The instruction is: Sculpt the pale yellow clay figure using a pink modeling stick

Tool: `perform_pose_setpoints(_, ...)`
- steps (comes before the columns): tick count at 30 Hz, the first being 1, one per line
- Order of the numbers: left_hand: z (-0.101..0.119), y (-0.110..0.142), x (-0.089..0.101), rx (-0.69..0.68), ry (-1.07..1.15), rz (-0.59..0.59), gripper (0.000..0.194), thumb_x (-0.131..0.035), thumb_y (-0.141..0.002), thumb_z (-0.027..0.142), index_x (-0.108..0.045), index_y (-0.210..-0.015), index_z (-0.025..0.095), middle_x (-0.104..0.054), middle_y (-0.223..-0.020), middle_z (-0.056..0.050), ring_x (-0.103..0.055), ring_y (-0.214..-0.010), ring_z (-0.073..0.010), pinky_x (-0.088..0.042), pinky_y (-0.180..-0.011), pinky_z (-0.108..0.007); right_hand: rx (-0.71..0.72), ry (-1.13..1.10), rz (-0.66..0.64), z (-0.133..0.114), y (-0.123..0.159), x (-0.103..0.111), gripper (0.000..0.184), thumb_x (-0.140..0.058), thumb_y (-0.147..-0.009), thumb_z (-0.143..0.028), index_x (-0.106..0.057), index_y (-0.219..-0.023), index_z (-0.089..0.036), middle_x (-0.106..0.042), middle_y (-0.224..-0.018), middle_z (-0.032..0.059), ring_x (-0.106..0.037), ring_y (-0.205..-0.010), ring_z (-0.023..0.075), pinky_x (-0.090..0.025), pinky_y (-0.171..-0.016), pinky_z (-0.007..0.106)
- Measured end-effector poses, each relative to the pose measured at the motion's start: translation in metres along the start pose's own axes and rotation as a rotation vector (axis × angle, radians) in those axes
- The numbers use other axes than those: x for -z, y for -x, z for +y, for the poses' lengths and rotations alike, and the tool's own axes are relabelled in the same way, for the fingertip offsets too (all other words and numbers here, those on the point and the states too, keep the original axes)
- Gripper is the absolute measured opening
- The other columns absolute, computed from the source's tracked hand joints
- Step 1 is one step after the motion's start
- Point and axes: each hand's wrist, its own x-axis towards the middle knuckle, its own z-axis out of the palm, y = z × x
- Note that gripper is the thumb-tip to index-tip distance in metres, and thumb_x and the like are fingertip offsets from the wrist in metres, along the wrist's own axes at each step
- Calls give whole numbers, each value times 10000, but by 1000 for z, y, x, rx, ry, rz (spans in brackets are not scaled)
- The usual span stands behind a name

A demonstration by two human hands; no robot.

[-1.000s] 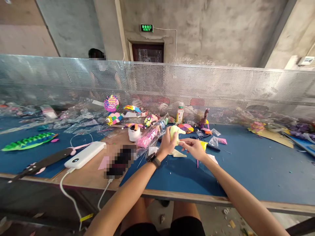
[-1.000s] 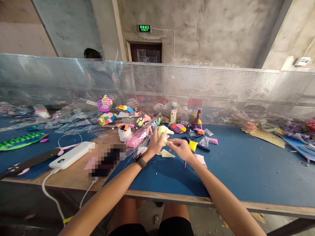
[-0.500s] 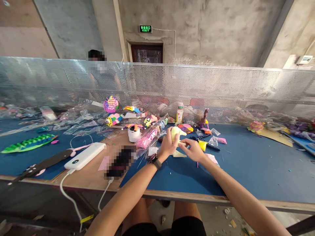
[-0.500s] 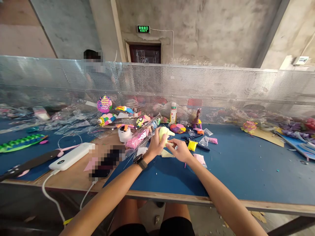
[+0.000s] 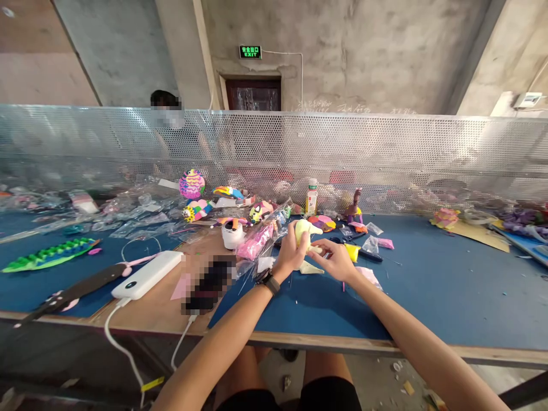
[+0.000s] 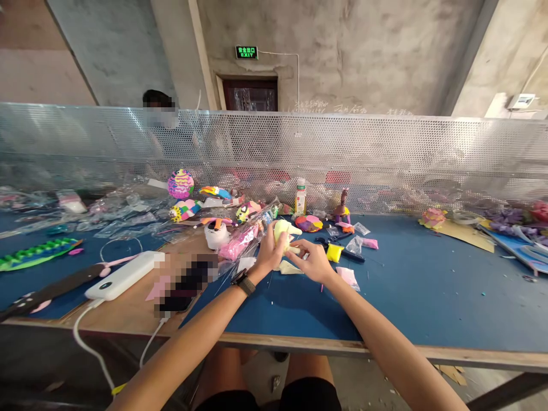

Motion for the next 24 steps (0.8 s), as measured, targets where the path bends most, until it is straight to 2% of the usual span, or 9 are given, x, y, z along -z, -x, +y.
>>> perform_pose_setpoints(3, -3, -3, -1, 44, 36, 41, 371, -486, -1050, 480, -524, -1298, 206, -732, -1110, -104, -721, -992, -256, -562, -900, -386, 10, -65, 40, -2, 0, 0, 485, -683, -947, -624, -776, -1121, -181, -736, -726, 24, -643, -624, 170, -517, -583, 269)
perform_pose_setpoints(6, -6, -6, -7, 197, 225, -23, 339, -502, -1020, 531, -571, -1112, 212, -713, -1039, -71, -694, -973, -227, -566, -913, -371, 72, -59, 91, -5, 0, 2, 483, -689, -950, -632, -815, -1103, -191, -738, -762, 49, -657, -657, 180, -533, -576, 270)
perform_pose_setpoints(8, -7, -6, -12, 313, 391, -106, 377, -513, -991, 591, -565, -997, 218, -692, -945, -52, -689, -873, -210, -587, -833, -358, 131, -41, 94, -7, 0, 4, 481, -696, -958, -618, -817, -1167, -201, -742, -811, 65, -670, -695, 192, -539, -563, 269)
perform_pose_setpoints(10, -9, -6, -17, 381, 483, -169, 432, -509, -967, 652, -566, -961, 223, -670, -849, -35, -674, -728, -197, -593, -706, -354, 184, -14, 93, -7, 0, 5, 459, -673, -988, -593, -813, -1207, -215, -749, -853, 78, -676, -716, 199, -554, -573, 278)
perform_pose_setpoints(13, -12, -5, -22, 462, 558, -232, 482, -491, -954, 687, -613, -968, 222, -662, -758, -22, -634, -565, -185, -566, -553, -350, 263, 26, 95, -8, 0, 6, 411, -607, -1048, -543, -819, -1212, -232, -767, -943, 97, -684, -742, 200, -590, -668, 310)
perform_pose_setpoints(16, -17, -4, -23, 582, 663, -290, 512, -480, -955, 686, -665, -938, 209, -671, -698, -22, -608, -492, -174, -544, -470, -333, 321, 45, 41, -10, 1, 5, 403, -599, -1065, -510, -787, -1298, -241, -765, -1013, 101, -692, -808, 209, -597, -769, 336)
perform_pose_setpoints(19, -22, -3, -23, 618, 675, -333, 564, -471, -943, 715, -703, -933, 201, -670, -653, -29, -610, -475, -174, -514, -417, -305, 317, 66, 12, -11, 1, 5, 409, -578, -1078, -503, -773, -1328, -244, -757, -983, 96, -682, -827, 217, -587, -796, 348)
perform_pose_setpoints(22, -25, -2, -23, 637, 680, -394, 615, -467, -920, 752, -723, -977, 195, -658, -635, -33, -605, -460, -174, -461, -374, -283, 297, 119, 35, -12, 0, 6, 399, -552, -1088, -510, -812, -1247, -252, -770, -939, 107, -666, -865, 247, -578, -822, 378)
perform_pose_setpoints(24, -25, -1, -23, 599, 639, -391, 651, -448, -920, 779, -721, -993, 193, -630, -613, -25, -597, -451, -177, -455, -373, -287, 295, 133, 34, -12, -1, 6, 389, -576, -1074, -520, -816, -1232, -258, -784, -932, 108, -657, -891, 265, -578, -844, 398)
